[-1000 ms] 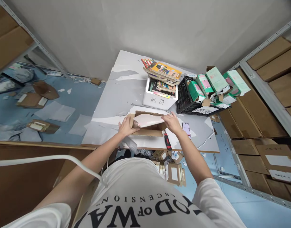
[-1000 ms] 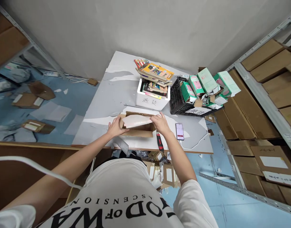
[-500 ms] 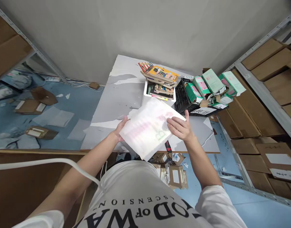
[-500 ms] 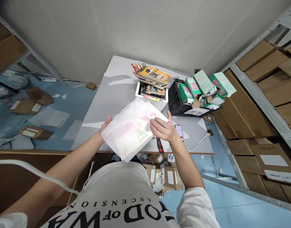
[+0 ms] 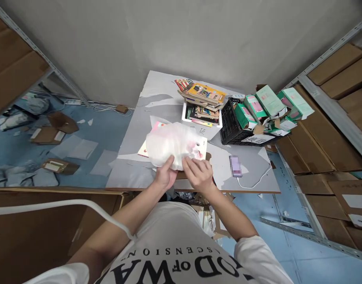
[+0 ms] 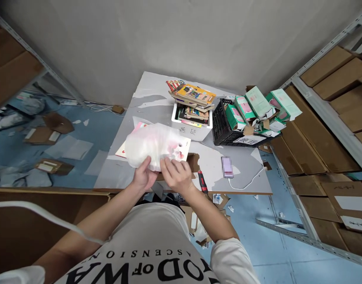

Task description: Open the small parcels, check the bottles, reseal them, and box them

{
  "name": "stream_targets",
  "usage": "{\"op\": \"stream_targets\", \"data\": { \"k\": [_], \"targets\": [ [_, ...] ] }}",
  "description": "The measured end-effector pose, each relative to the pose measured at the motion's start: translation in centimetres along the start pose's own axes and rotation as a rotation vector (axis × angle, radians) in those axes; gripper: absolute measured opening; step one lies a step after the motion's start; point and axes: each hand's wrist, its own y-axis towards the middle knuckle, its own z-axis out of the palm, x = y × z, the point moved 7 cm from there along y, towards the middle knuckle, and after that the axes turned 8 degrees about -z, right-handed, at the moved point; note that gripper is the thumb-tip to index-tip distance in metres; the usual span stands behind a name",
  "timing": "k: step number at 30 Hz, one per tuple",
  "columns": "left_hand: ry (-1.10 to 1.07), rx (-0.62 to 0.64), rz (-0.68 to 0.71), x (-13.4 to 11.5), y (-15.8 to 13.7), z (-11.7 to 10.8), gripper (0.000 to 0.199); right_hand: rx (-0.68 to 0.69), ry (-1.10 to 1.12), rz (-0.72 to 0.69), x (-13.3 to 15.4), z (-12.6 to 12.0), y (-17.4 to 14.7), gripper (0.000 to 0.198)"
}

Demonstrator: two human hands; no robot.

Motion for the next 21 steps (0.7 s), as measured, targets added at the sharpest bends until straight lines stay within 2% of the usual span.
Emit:
{"op": "stream_targets", "data": {
  "k": [3, 5, 7, 10, 11, 13, 16, 18, 21],
  "targets": [
    [0.152, -0.209, 0.059, -1.4, 0.9, -2.6, 0.052, 0.165, 0.29, 0.068, 1.7, 1.4, 0.3, 0.033],
    [0.248, -0.222, 0.121, -3.0, 1.4, -3.5, 0.053, 0.196, 0.422, 0.083, 1.9, 1.3, 0.2, 0.039],
    [0.315, -0.174, 0.136, -4.3, 2.1, -4.1, 0.06, 0.09, 0.448, 0.172, 0.6, 0.2, -0.3, 0.049],
    [0.355, -0.142, 0.071, -5.3, 3.0, -5.1, 0.069, -0.171, 0.465, 0.558, -3.6, -1.0, -2.8, 0.053],
    [0.359, -0.144, 0.052, -5.5, 3.2, -5.4, 0.07, -0.214, 0.56, 0.702, -4.7, -0.6, -4.0, 0.054],
    [0.368, -0.138, 0.029, -5.4, 3.5, -5.6, 0.071, -0.224, 0.89, 0.929, -5.5, 1.6, -5.7, 0.052],
    [0.402, -0.104, 0.038, -4.8, 4.0, -5.5, 0.072, -0.175, 1.337, 1.13, -4.2, 4.8, -7.0, 0.042],
    [0.437, -0.106, 0.063, -4.3, 4.2, -5.6, 0.071, -0.164, 1.445, 1.234, -3.3, 6.1, -7.7, 0.041],
    [0.493, -0.143, 0.113, -4.1, 4.5, -6.0, 0.066, -0.19, 1.477, 1.333, -2.5, 7.1, -8.8, 0.044]
  ]
}}
